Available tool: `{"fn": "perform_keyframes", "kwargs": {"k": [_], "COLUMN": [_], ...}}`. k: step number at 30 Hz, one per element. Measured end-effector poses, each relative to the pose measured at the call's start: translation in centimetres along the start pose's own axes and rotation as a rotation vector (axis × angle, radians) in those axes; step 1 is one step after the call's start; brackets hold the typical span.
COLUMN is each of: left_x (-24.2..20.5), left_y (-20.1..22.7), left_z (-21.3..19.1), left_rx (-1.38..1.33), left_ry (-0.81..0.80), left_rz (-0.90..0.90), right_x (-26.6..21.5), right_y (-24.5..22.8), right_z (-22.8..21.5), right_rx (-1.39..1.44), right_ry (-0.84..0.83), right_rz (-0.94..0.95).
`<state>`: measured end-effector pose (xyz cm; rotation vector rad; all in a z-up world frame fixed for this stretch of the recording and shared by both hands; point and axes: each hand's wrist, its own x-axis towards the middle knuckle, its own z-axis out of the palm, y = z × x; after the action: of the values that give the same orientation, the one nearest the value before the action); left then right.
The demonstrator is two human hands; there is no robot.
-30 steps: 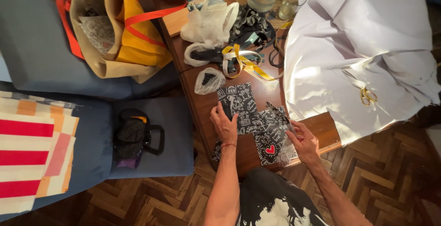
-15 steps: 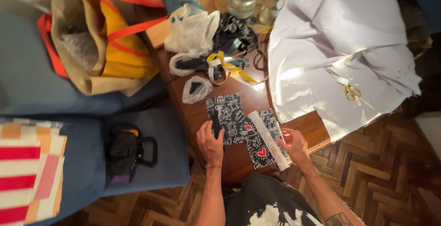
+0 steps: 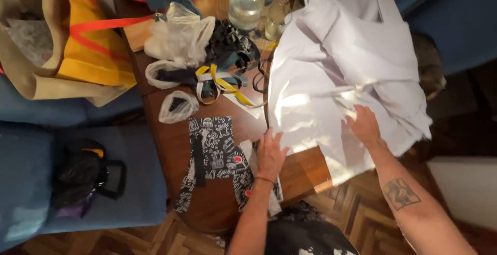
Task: Cutting fabric pieces and assembling a strap with a plastic buckle.
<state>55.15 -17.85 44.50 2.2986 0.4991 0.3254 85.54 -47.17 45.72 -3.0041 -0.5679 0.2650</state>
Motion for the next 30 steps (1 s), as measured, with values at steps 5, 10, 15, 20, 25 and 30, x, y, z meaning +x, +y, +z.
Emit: {"fn": "perform_keyframes", "kwargs": {"k": [5,10,15,20,25,30], "left_x": [0.2,-0.6,-1.4,2.5,12.5,28.8], "left_y": [4.1,12.2,11.9,12.6,23.5,33.1], "left_z": [5.8,6.5,13.7,19.0,9.7,10.4], "left_rx": [0.068,0.276,0.53,0.073,-0.383,-0.054], "left_ry": [0.036,-0.153,-0.267,0.005,-0.409,-0.445], "left_rz": [-0.06,0.087,0.215,0.266,-0.147,0.111], "right_x": [5.2,4.8,-0.5,-11.1,-18.0,-19.7], "right_y": [2.7,4.2,0.1,1.5,11.7,26.1], "right_z": [2.9,8.4,-0.5,-9.7,-15.8,-16.3], "right_rx": [-0.248,-0.201,0.252,1.13,1.41,1.539], "right_ry": [-0.21,-0.168,-0.39,-0.43,-0.313,-0.271], "right_rz": [-0.053,-0.129,0.212,0.553,0.437,0.383]}}
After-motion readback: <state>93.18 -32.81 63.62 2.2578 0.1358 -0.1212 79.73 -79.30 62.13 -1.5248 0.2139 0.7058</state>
